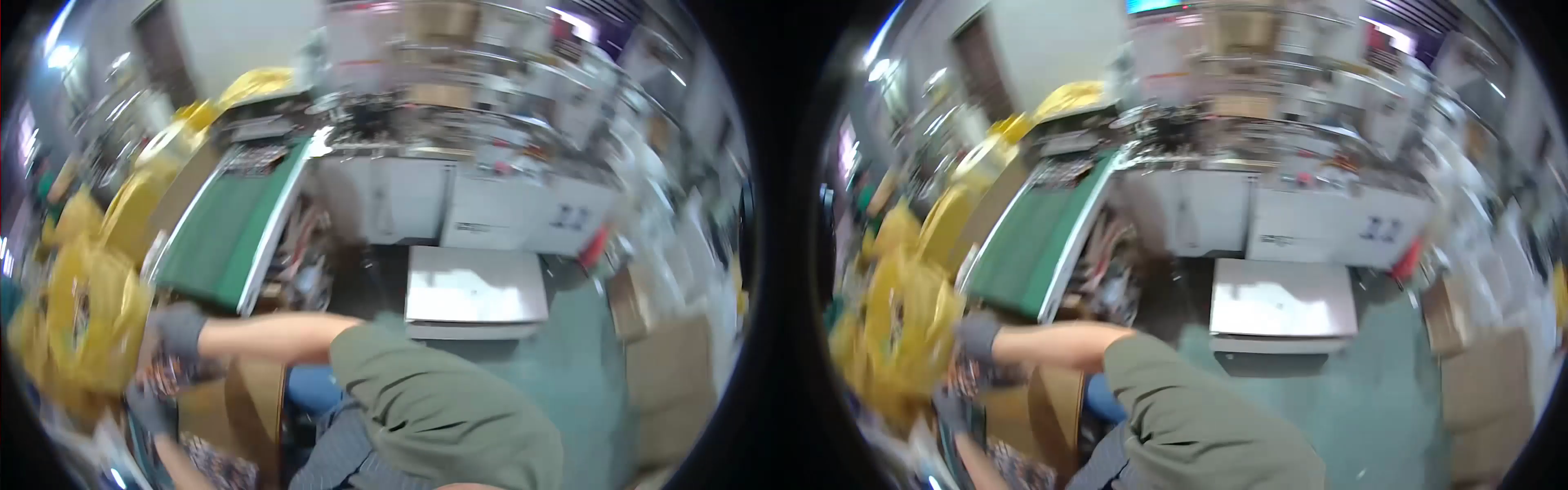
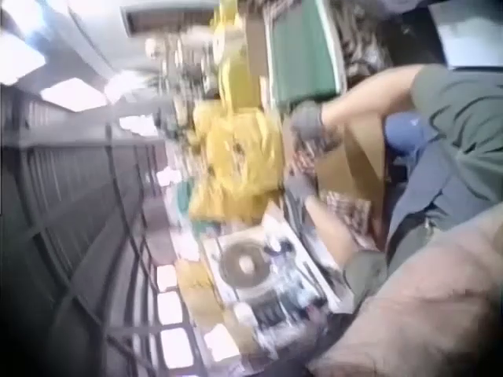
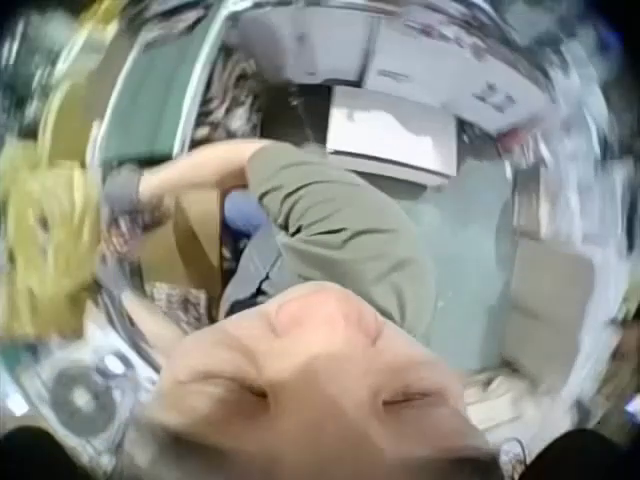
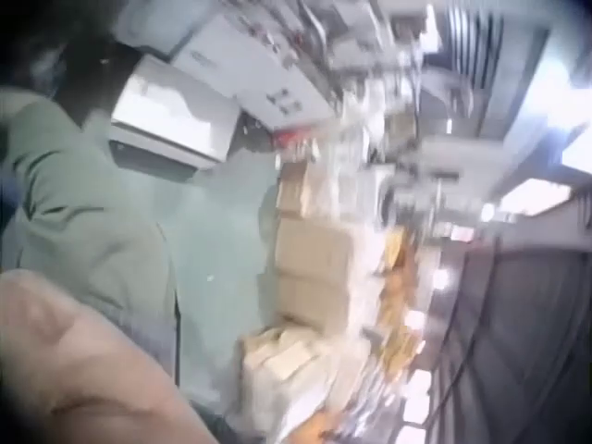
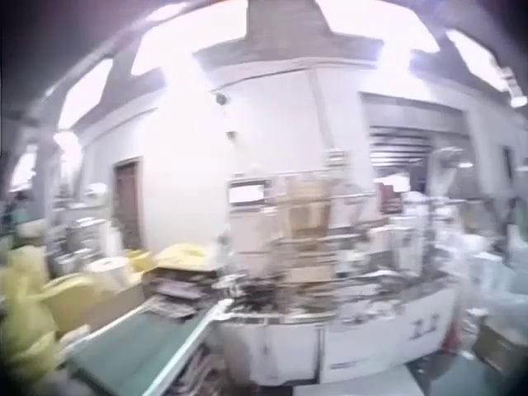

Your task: Gather metal components, place them into plastic bags, and seal the bags at a workstation.

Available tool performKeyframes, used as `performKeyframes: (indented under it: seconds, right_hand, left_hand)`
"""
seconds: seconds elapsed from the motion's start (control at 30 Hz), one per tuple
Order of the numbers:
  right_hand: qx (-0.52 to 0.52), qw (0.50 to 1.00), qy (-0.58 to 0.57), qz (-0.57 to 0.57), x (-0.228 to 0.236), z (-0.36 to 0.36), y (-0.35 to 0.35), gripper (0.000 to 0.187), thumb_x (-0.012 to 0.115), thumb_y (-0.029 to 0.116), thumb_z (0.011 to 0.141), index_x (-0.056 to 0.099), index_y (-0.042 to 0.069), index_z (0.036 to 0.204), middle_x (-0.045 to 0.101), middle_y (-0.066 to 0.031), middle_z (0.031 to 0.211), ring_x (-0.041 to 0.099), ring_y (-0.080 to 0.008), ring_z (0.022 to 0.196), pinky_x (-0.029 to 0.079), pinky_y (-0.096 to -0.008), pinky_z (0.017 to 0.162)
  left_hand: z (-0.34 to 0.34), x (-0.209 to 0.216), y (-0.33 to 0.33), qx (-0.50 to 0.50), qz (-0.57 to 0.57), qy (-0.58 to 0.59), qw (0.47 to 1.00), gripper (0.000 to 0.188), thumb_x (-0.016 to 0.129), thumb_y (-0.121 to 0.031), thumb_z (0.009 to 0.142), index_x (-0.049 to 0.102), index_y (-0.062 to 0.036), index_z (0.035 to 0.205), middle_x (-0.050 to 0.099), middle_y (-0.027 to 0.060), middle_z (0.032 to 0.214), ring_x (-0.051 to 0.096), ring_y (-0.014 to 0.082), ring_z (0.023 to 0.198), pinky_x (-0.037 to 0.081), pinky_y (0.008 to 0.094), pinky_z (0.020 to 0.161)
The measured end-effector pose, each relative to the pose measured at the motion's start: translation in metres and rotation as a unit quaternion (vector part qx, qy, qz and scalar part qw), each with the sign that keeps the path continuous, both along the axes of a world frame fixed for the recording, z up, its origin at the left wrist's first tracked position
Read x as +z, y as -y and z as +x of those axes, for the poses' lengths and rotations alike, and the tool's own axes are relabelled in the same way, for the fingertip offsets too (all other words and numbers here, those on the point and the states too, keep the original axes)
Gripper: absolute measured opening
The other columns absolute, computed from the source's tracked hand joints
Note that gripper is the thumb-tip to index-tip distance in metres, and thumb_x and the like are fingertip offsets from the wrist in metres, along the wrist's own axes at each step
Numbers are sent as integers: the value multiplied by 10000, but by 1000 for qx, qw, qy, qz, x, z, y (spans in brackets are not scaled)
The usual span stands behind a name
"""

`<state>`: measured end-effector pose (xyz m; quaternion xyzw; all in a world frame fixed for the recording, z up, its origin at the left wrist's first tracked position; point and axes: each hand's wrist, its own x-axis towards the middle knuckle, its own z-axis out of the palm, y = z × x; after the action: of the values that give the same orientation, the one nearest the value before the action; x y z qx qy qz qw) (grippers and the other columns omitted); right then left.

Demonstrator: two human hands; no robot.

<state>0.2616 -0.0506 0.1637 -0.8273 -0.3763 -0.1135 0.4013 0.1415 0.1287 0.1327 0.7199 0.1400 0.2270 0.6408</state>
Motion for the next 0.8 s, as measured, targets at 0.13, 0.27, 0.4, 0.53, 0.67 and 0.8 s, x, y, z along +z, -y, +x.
performKeyframes:
  seconds: [0.13,0.27,0.4,0.53,0.67,0.8]
  right_hand:
    - [82,959,40,-267,1,48,-24,298,613,323,719,692,60,835,662,-156,885,633,-322,792,497,-399,713]
    - [129,987,-99,2,-20,59,-17,239,588,254,756,629,23,804,644,-167,770,619,-327,733,483,-393,658]
    - [231,970,-41,-56,0,42,-29,137,546,139,751,605,17,767,605,-138,681,616,-213,606,471,-322,543]
    - [238,890,-303,-244,8,22,-37,61,595,58,776,577,21,821,545,-38,656,512,-92,540,422,-206,509]
    - [323,942,-87,16,52,9,-12,339,673,184,787,522,31,1050,562,-79,693,589,-159,640,478,-248,621]
    - [437,865,246,-35,42,-41,-28,261,581,238,876,527,32,1026,571,-137,695,593,-260,652,468,-317,628]
  left_hand:
    - [8,-16,-70,18,695,-253,673,256,550,-232,829,620,-72,1016,616,193,974,591,316,848,470,390,727]
    - [-20,33,-17,135,548,-56,824,224,546,-231,756,601,-41,651,584,172,642,580,342,654,437,417,609]
    - [-63,38,-12,132,508,-114,844,185,547,-190,739,605,-29,668,594,156,621,598,298,610,459,376,593]
    - [-82,34,-15,100,420,-177,885,178,545,-139,745,612,13,681,611,118,584,619,180,556,479,308,532]
    - [-102,72,12,41,241,-150,958,211,559,-131,794,659,46,852,633,52,675,588,75,560,457,227,487]
    - [-112,117,35,-29,129,-115,985,212,624,-153,789,665,48,844,637,76,655,596,102,592,491,263,580]
